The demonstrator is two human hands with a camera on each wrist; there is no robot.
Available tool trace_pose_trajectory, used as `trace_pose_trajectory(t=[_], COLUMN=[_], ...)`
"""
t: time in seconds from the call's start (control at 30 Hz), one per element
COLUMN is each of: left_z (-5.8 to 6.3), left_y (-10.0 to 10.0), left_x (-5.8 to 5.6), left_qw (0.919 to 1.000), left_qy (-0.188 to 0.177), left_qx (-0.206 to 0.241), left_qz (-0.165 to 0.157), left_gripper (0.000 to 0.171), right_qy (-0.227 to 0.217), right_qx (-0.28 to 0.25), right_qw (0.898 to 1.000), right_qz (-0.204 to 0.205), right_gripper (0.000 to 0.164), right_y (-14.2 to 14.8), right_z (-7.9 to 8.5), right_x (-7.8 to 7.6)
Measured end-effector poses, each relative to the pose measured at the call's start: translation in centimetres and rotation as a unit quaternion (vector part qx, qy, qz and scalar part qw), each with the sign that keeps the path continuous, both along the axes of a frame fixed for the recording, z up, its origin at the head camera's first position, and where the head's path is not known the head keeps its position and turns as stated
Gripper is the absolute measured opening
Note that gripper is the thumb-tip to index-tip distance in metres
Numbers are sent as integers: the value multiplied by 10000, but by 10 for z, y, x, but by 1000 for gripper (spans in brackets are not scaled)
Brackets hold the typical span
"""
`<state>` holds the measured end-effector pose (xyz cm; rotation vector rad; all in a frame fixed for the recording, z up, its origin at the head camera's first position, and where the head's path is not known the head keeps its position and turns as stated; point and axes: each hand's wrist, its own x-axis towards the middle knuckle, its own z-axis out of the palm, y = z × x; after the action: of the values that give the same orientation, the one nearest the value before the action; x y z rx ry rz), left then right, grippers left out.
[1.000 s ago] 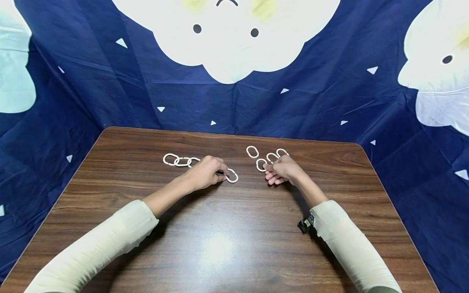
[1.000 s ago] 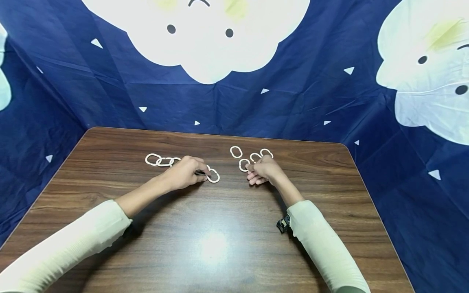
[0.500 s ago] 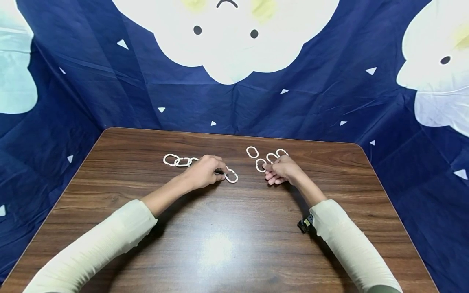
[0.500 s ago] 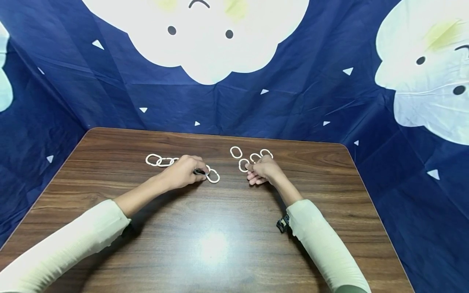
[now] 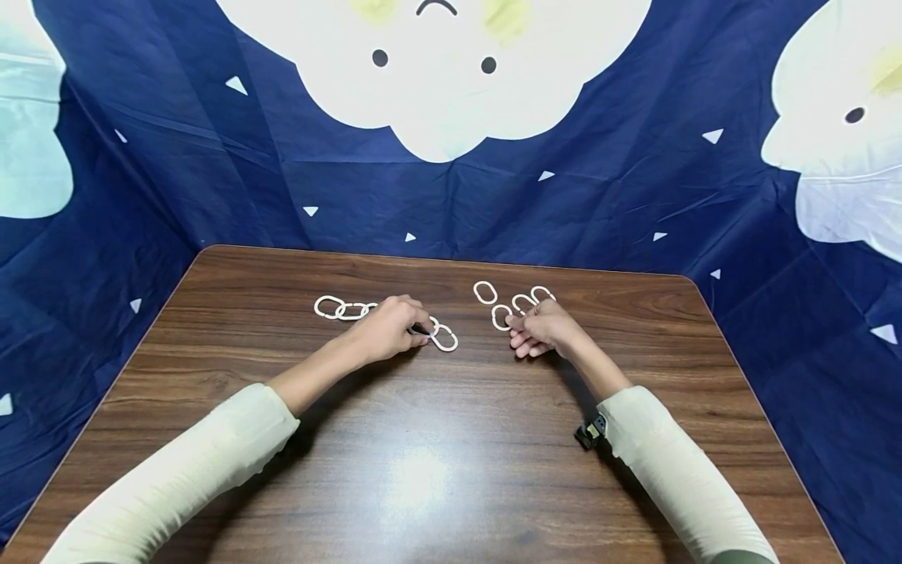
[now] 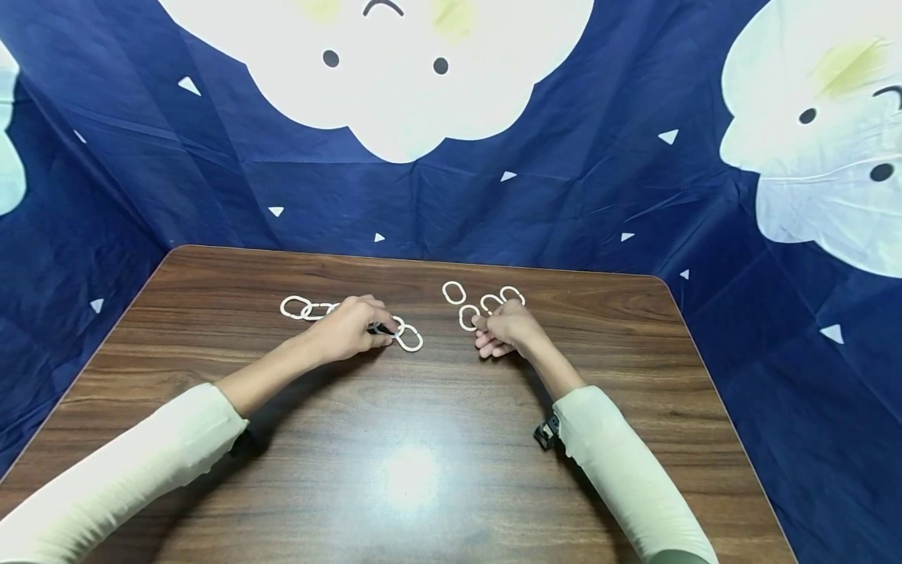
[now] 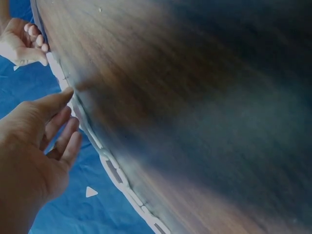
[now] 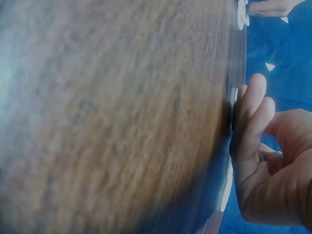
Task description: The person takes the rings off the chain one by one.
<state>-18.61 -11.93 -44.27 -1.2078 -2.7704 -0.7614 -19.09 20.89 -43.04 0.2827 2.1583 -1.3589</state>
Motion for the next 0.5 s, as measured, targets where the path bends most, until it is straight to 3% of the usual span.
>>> trace_pose_trajectory(t=[0.03, 0.17, 0.2, 0.23, 0.43, 0.47, 0.5], left_z=[8, 8, 8, -2, -6, 1, -4], left_y=[2, -1, -2, -6, -11, -10, -11], left_x=[4, 4, 4, -2, -3, 1, -2], left_qw=[9999, 9997, 9997, 9998, 9997, 9995, 9994], left_qy=[16, 63, 81, 100, 3, -33, -8], left_qx=[-119, -121, -84, 31, 104, 35, 94], left_qz=[111, 213, 218, 139, 228, 317, 319], left_gripper=[16, 19, 19, 18, 17, 18, 17], right_qy=[4, 22, 32, 46, 78, 86, 95], right_qx=[6, 28, 42, 52, 41, 41, 29], right_qw=[10000, 10000, 10000, 9999, 9998, 9997, 9997], right_qz=[10, 63, 77, 98, 190, 206, 212], right_gripper=[33, 31, 31, 31, 30, 30, 30], right_y=[0, -1, -1, -1, -5, -5, -6], right_z=[0, 1, 1, 1, 1, 2, 2], right_x=[0, 3, 3, 4, 7, 8, 9])
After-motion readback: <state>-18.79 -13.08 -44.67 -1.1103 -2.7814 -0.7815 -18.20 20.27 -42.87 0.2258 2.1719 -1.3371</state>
